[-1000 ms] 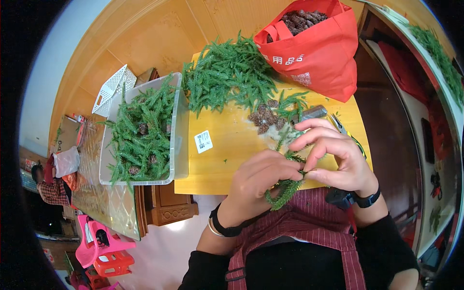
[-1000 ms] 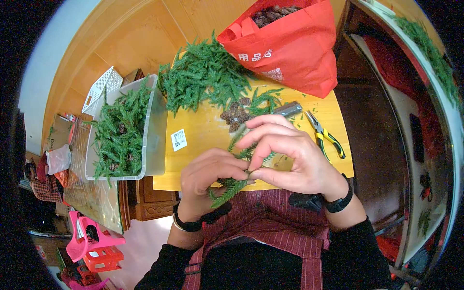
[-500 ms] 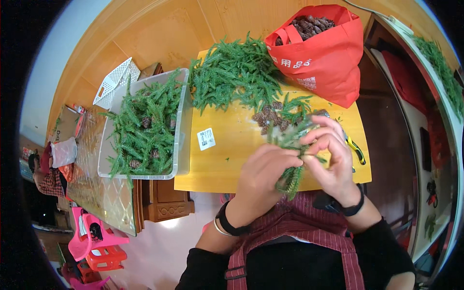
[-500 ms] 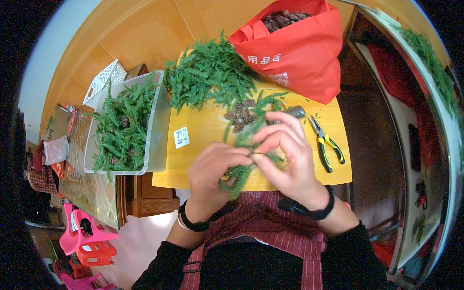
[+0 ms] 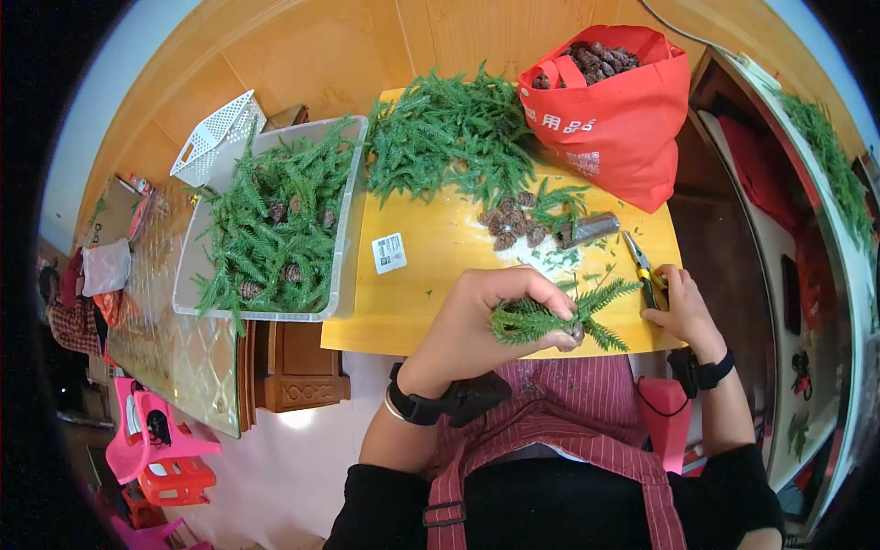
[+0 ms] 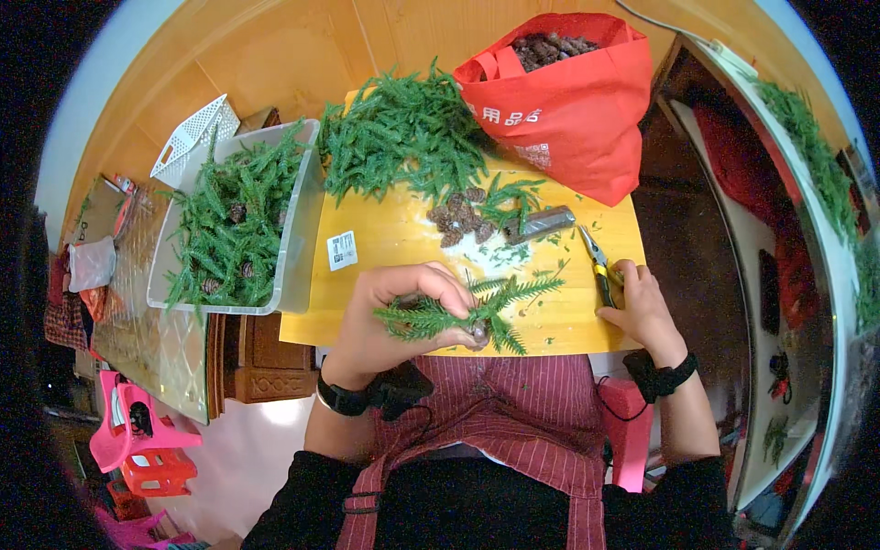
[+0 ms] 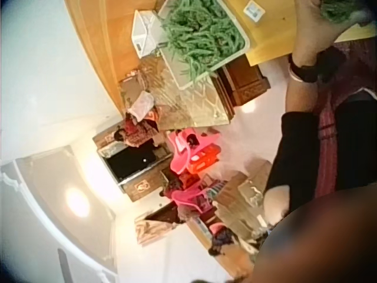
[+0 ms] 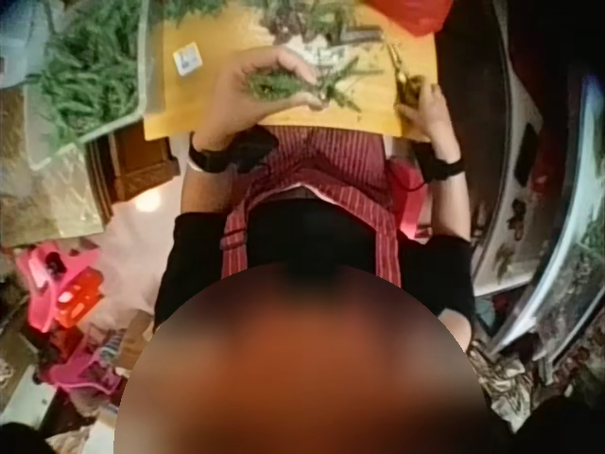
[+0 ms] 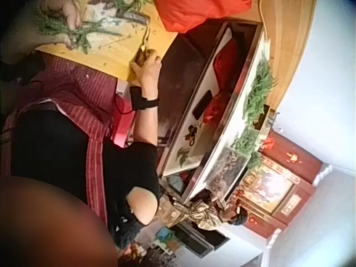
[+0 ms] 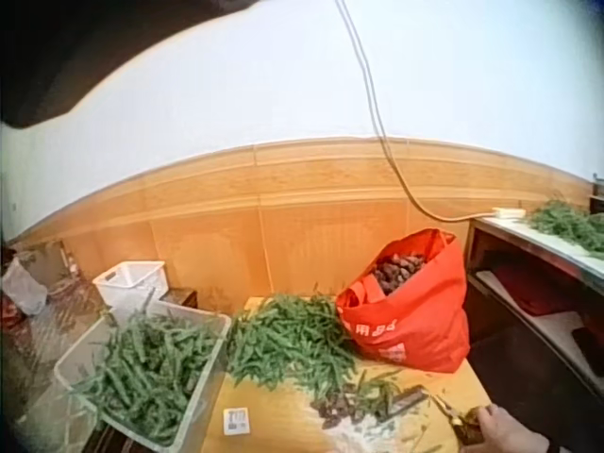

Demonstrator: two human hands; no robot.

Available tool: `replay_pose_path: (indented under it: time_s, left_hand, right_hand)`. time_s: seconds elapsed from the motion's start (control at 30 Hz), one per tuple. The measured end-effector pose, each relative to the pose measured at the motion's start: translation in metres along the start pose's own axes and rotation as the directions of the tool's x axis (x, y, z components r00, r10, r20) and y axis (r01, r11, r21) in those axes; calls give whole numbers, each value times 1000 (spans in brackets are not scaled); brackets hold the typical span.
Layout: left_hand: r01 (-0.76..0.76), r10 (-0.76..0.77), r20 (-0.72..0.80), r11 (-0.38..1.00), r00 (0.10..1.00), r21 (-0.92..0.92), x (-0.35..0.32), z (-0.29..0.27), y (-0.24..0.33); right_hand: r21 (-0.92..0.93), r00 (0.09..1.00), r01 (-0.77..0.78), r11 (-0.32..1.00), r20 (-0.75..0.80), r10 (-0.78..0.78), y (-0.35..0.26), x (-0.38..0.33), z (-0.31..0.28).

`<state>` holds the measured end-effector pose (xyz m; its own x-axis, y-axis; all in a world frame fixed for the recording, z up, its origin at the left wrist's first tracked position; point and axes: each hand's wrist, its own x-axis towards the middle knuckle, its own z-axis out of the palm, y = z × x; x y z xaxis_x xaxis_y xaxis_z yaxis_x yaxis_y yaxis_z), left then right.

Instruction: Trim small green sprigs from larger branches using pliers and place them into a container.

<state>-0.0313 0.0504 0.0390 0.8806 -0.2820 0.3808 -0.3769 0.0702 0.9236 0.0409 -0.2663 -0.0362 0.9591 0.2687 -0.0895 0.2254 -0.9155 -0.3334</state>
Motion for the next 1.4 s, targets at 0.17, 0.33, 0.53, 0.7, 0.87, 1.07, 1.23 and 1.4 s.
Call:
replay_pose_path:
  time_s: [0.17,0.33,0.53,0.7,0.87,1.07,1.23,1.4]
  left_hand:
    - [12,-5,71,994,997,-107,-1,-4,2]
    - [156,-93,199,932,976,-328,0,-8,1]
    - [210,-27,360,852,932,-479,-4,-8,-8]
    - [219,-7,349,791,937,-571,-4,-4,-11]
    - [225,8,353,757,935,-613,-4,0,-14]
    - [272,11,412,735,911,-622,-4,0,-14]
    - [272,31,437,743,899,-611,-4,1,-15]
    - [273,57,453,728,890,-629,-4,2,-20]
  right_hand:
    - [128,995,56,990,-92,-45,23,-1,5]
    - [860,979,-200,469,158,127,6,-16,-26]
    - [975,957,14,222,51,-286,-55,-52,-68]
    - [690,862,310,654,85,-499,-69,-46,-82]
    - [480,727,608,632,-16,-686,-77,-41,-82]
    - [379,621,726,574,-2,-784,-88,-34,-91]
    - [355,595,751,557,2,-804,-91,-29,-95]
    - [339,564,773,536,20,-826,-92,-24,-96]
